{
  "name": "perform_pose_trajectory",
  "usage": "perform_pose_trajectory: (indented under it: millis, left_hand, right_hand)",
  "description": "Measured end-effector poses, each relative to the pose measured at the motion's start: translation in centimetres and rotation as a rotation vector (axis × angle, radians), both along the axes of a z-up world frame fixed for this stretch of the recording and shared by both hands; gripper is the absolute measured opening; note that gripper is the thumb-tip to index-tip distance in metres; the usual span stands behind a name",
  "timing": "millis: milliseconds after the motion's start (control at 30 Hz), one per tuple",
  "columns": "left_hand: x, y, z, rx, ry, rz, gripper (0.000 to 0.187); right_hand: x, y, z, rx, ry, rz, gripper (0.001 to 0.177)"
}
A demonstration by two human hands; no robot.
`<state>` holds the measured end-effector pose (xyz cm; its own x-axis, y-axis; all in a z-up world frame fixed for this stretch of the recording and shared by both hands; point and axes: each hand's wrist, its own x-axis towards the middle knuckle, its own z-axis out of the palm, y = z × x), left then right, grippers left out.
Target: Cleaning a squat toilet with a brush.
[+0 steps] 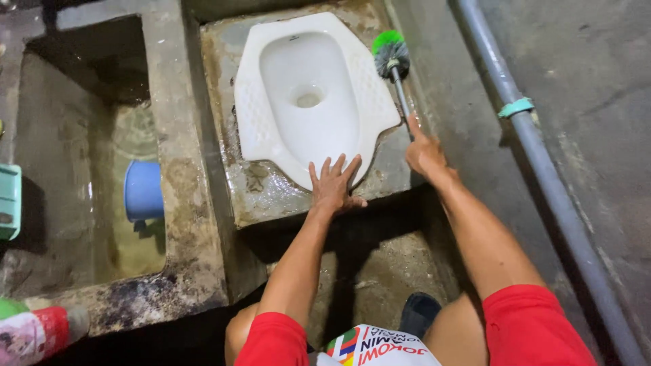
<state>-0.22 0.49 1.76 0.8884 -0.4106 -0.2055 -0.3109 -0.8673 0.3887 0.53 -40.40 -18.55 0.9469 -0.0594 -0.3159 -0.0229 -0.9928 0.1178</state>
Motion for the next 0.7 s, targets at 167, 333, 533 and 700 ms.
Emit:
perform_pose_trajectory:
  millis: [167,333,533,700]
  left_hand:
    - [0.3,-0.2,-0.5,0.01,-0.002,-0.023,0.131]
    - [0.3,-0.5,-1.7,-0.001,-0.009,0.002,0.135]
    - [0.1,-0.3,-1.9,-0.036,-0.04,0.005,0.132]
    - [0.1,-0.3,-0.7,-0.008,-0.007,0.012,0.13]
  right_hand:
    - [-1.6,10.1,13.8,0.503,-0.228,-0.364,0.075]
    - [-8.0,14.7,27.2,0.487,-0.037,-0.468,0.079]
    - [-7.5,14.1,25.9,0.469,-0.145,-0.465,0.077]
    - [-1.8,14.4,24.6,0.481,-0.101,-0.47,0.077]
